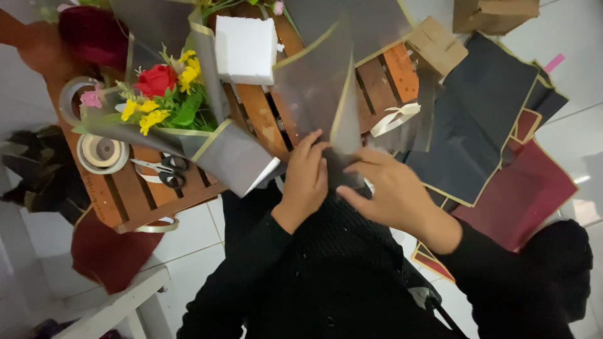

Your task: Wrapping a small bouquet of flowers with decorative paper and securing it with tape

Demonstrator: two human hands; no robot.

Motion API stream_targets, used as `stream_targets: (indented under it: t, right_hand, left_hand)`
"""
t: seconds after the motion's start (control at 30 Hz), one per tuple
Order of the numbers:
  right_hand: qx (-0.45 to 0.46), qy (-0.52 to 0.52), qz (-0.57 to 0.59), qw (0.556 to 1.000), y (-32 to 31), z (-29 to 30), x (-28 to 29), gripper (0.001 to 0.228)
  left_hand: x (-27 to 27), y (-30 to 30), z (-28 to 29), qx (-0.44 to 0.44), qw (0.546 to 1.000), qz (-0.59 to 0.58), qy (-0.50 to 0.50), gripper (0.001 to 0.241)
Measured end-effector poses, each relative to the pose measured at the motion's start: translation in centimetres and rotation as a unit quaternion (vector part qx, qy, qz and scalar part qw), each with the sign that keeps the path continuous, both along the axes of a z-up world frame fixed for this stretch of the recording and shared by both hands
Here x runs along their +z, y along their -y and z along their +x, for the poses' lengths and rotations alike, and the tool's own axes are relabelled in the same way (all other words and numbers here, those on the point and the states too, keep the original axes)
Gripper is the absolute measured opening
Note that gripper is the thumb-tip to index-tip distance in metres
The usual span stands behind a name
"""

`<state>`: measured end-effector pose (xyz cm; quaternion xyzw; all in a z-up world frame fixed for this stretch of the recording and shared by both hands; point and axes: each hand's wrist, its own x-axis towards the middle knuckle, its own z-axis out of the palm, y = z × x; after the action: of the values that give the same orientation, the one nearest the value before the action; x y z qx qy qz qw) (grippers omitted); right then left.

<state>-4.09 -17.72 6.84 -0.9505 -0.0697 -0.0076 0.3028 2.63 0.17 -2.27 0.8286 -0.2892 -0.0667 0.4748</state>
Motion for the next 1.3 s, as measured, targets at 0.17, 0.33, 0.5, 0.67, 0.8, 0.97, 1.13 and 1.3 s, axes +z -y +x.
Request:
stream_targets:
  t: [0.17,0.33,0.5,0.67,0.8,0.97,1.13,1.3]
  right_hand:
    - [0.054,-0.04,-0.014,0.998,-0.9,1.8,-1.3,0.029]
    - [0.106,-0.083,-0.044,0.99,-0.6,1.8,-3.3,0.037]
    - [0.199,-0.163,0.041,0.965,0.7,3.6,2.7,0.039]
    - [0.143,-0.13,0.217,0.957,2.6,5.7,3.7,0.033]
    - [0.096,0.006,0.132,0.987,1.6,7.2,-1.9,0.039]
    - [0.082,0.053,0.072,0.993,0.1,7.1,-5.7,0.042]
    - [0.084,0.041,0.079,0.992,0.4,7.0,-8.1,0.045]
    - [0.073,0.027,0.147,0.986,0.5,7.1,-7.1,0.039]
  left_hand:
    - [2.1,-0.6,0.8,0.028,0.986,-0.11,-0.121,0.03]
    - [2.8,-0.3,1.3,0.06,0.989,-0.034,-0.134,0.03]
    - [2.4,0.4,2.1,0.057,0.994,0.036,-0.088,0.018]
    - [0.9,0.8,2.3,0.065,0.996,0.055,-0.041,0.018]
    - [1.1,1.1,1.8,0.079,0.996,0.04,0.02,0.02]
    - [-0.4,0.6,1.8,0.104,0.988,0.034,0.111,0.019]
    - [-1.4,0.3,1.5,0.107,0.991,0.042,0.073,0.022]
    - [-2.8,0.6,1.1,0.086,0.987,0.052,0.126,0.017]
